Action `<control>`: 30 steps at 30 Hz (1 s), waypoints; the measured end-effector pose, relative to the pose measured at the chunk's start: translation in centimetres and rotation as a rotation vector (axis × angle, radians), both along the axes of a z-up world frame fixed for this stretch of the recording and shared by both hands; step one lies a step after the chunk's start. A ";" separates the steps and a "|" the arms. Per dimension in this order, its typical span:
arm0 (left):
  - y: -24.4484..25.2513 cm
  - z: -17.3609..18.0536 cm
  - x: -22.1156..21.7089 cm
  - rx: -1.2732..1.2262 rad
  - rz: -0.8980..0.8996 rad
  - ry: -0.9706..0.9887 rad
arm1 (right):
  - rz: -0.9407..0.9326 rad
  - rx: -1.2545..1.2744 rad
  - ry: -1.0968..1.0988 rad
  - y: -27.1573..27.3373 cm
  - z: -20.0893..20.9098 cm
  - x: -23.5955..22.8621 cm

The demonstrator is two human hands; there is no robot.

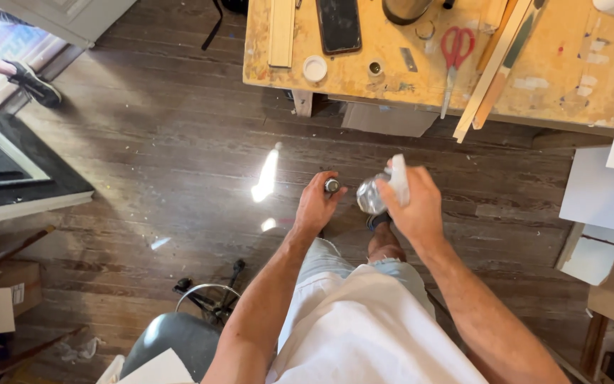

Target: Paint small components using a rod as an applicator and white paint from a can

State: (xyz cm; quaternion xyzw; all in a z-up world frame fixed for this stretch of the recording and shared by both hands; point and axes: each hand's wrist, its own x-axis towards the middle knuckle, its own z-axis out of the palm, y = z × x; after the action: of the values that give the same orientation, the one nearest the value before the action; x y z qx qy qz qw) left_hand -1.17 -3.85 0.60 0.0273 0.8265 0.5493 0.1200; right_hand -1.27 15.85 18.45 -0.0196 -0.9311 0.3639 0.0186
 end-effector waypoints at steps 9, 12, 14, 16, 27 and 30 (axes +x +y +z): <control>-2.1 3.1 -0.5 -0.030 0.050 0.014 | -0.148 0.022 0.140 1.0 -5.2 -8.7; -2.6 4.2 -0.4 -0.030 0.048 0.048 | -0.168 0.033 0.161 0.8 -6.1 -10.8; -3.0 4.5 -0.4 -0.025 0.057 0.044 | -0.235 0.013 0.058 0.8 -6.8 -11.5; -3.0 4.9 -0.3 -0.023 0.051 0.047 | -0.259 -0.031 -0.025 0.4 -5.5 -11.4; -1.7 6.7 -0.8 -0.017 -0.015 0.060 | -0.357 -0.177 -0.217 1.1 -5.1 -7.8; -1.5 7.3 -1.7 -0.014 -0.027 0.083 | -0.298 -0.085 -0.078 1.3 -1.3 -8.3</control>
State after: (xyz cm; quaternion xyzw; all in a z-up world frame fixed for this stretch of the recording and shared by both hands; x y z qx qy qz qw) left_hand -2.87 -5.38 7.86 0.0603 0.8340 0.5404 0.0934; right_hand -9.56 17.16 17.13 -0.1722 -0.9016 0.3952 0.0354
